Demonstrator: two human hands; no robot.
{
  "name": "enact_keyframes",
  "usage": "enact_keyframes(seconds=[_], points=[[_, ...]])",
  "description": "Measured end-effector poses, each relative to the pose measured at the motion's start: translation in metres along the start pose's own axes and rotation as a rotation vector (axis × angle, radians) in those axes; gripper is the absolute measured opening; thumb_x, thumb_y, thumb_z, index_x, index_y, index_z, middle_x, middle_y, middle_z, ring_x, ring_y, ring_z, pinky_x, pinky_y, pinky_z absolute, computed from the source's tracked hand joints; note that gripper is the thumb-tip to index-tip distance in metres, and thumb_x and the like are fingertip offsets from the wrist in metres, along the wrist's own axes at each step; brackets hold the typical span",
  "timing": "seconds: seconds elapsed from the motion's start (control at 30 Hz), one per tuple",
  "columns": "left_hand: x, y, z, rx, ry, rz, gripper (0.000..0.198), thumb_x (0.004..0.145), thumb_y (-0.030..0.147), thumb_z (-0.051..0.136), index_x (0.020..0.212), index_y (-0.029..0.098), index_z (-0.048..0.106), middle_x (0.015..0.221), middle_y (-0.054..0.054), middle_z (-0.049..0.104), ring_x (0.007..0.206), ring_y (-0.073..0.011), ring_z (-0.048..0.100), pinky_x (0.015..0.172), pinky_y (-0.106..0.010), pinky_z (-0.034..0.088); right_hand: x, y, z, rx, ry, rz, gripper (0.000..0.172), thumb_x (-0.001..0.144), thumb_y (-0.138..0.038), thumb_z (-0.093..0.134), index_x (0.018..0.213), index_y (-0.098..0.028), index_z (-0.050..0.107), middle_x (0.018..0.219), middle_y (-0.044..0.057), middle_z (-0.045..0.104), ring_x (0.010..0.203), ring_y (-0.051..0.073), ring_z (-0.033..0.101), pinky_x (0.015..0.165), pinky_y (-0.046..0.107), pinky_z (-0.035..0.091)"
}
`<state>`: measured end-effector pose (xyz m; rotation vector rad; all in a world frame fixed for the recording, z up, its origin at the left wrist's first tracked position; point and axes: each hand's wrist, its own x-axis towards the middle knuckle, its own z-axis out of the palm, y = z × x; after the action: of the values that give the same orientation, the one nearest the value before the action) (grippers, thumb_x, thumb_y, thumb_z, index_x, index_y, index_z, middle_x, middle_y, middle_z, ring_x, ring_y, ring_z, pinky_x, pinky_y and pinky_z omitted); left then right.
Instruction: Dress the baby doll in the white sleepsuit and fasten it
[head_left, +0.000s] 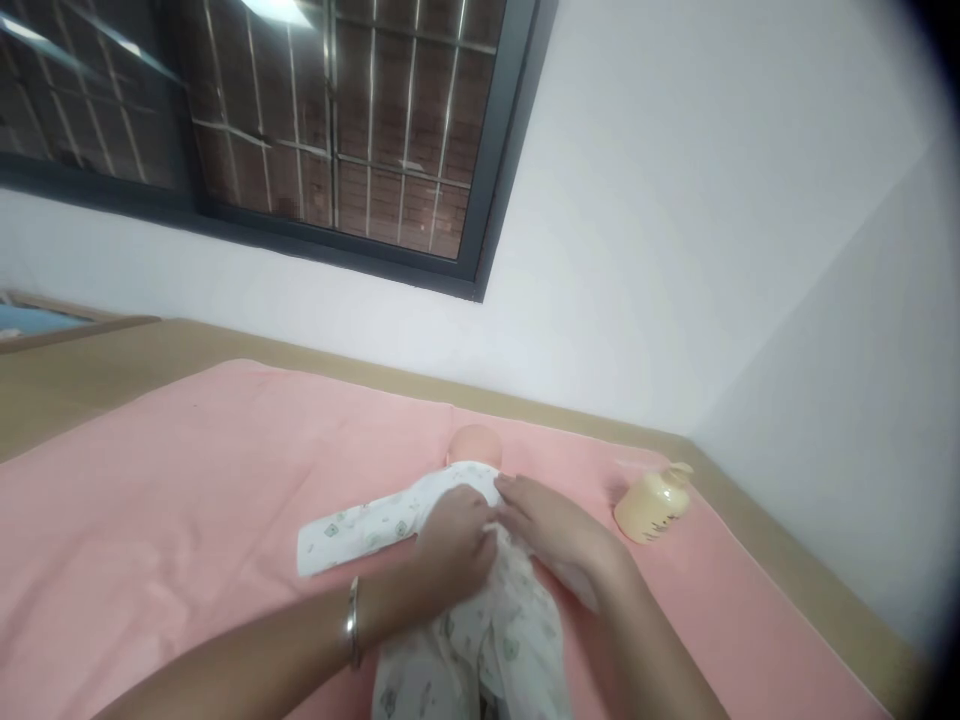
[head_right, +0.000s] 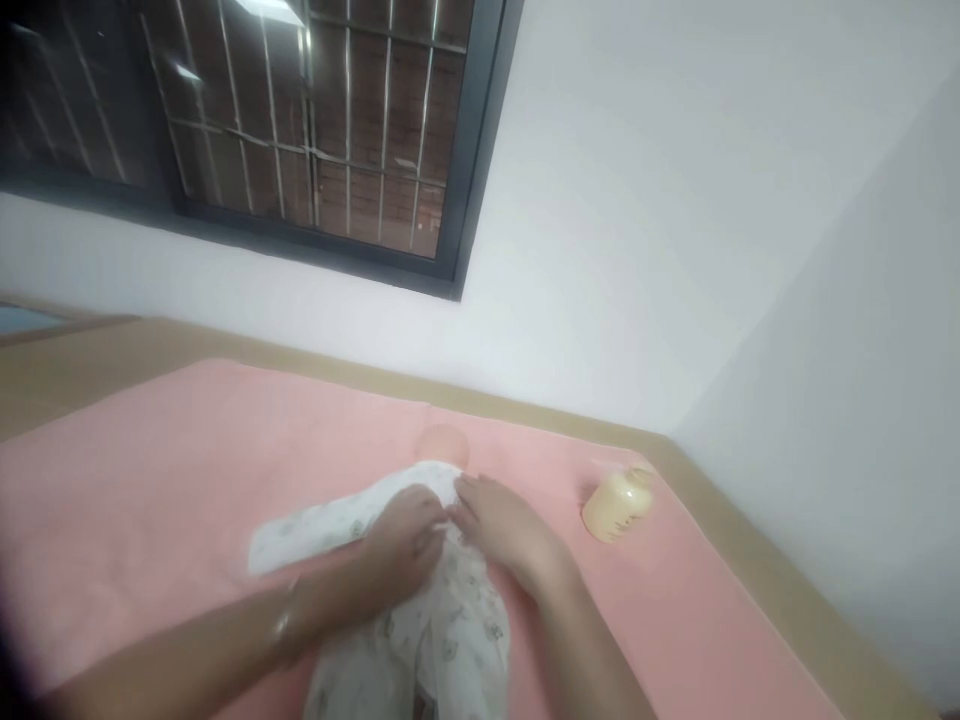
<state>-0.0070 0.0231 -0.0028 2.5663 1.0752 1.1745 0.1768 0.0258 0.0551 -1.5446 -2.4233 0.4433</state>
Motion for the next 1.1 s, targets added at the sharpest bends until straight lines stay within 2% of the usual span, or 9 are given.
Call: enact_keyframes(seconds=[0.1,0.2,0.27,0.37,0.43,0.53,0.8,1.1], points=[[0.011,-0.018,0.004,0.191,0.026,-0.245,0.020,0.077,0.025,0.050,0.092,0.017,0.061,0.100,-0.011,0.058,0.098,-0.0267,0.051,0.087,-0.042,0.039,0.013,0.007,0.014,0.016,0.023,0.186,0.049,0.097,-0.050,0.030,0.103,-0.017,0.066,0.105,0.012,0.068,0.091,0.024,0.063,0.078,0.033,0.044],[0.020,-0.030,0.003,0.287,-0.073,-0.466,0.041,0.081,0.042,0.049,0.110,0.015,0.059,0.109,-0.014,0.059,0.108,-0.0319,0.050,0.094,-0.048,0.034,0.032,0.014,0.030,0.076,0.052,0.320,0.063,0.096,-0.057,0.020,0.102,-0.013,0.065,0.105,0.017,0.067,0.090,0.025,0.064,0.075,0.033,0.044],[0.025,-0.037,-0.001,0.239,-0.188,-0.530,0.047,0.084,0.053,0.043,0.106,0.016,0.060,0.102,-0.013,0.064,0.103,-0.0313,0.055,0.093,-0.046,0.036,0.041,0.017,0.038,0.109,0.070,0.389,0.071,0.095,-0.062,0.015,0.100,-0.012,0.066,0.105,0.019,0.067,0.091,0.027,0.064,0.075,0.035,0.044],[0.031,-0.046,-0.009,0.083,-0.328,-0.562,0.058,0.084,0.067,0.034,0.099,0.019,0.063,0.098,-0.011,0.068,0.092,-0.0288,0.061,0.083,-0.039,0.042,0.049,0.023,0.046,0.114,0.095,0.449,0.074,0.092,-0.066,0.015,0.097,-0.014,0.067,0.101,0.018,0.068,0.090,0.028,0.064,0.074,0.036,0.044],[0.034,-0.051,-0.012,0.011,-0.362,-0.610,0.066,0.081,0.074,0.031,0.100,0.020,0.064,0.102,-0.010,0.069,0.090,-0.0287,0.063,0.078,-0.037,0.044,0.051,0.027,0.049,0.098,0.114,0.452,0.073,0.092,-0.066,0.015,0.096,-0.015,0.067,0.098,0.017,0.068,0.089,0.028,0.063,0.073,0.035,0.044],[0.036,-0.055,-0.010,0.003,-0.348,-0.711,0.073,0.079,0.079,0.027,0.105,0.021,0.064,0.106,-0.011,0.069,0.093,-0.0310,0.065,0.073,-0.036,0.045,0.052,0.031,0.052,0.073,0.123,0.438,0.072,0.092,-0.066,0.015,0.095,-0.016,0.067,0.095,0.015,0.069,0.088,0.027,0.063,0.073,0.034,0.043],[0.035,-0.054,-0.006,0.058,-0.319,-0.714,0.070,0.082,0.075,0.023,0.095,0.022,0.066,0.096,-0.010,0.072,0.085,-0.0283,0.066,0.066,-0.034,0.045,0.052,0.032,0.051,0.072,0.118,0.417,0.069,0.092,-0.065,0.016,0.096,-0.017,0.064,0.099,0.014,0.068,0.089,0.027,0.062,0.072,0.034,0.042],[0.033,-0.063,-0.004,0.024,-0.292,-0.670,0.063,0.085,0.072,0.025,0.088,0.023,0.065,0.091,-0.006,0.071,0.082,-0.0253,0.064,0.066,-0.032,0.044,0.048,0.033,0.044,0.136,0.115,0.370,0.063,0.093,-0.064,0.017,0.085,-0.019,0.061,0.094,0.010,0.069,0.082,0.022,0.062,0.068,0.029,0.040]])
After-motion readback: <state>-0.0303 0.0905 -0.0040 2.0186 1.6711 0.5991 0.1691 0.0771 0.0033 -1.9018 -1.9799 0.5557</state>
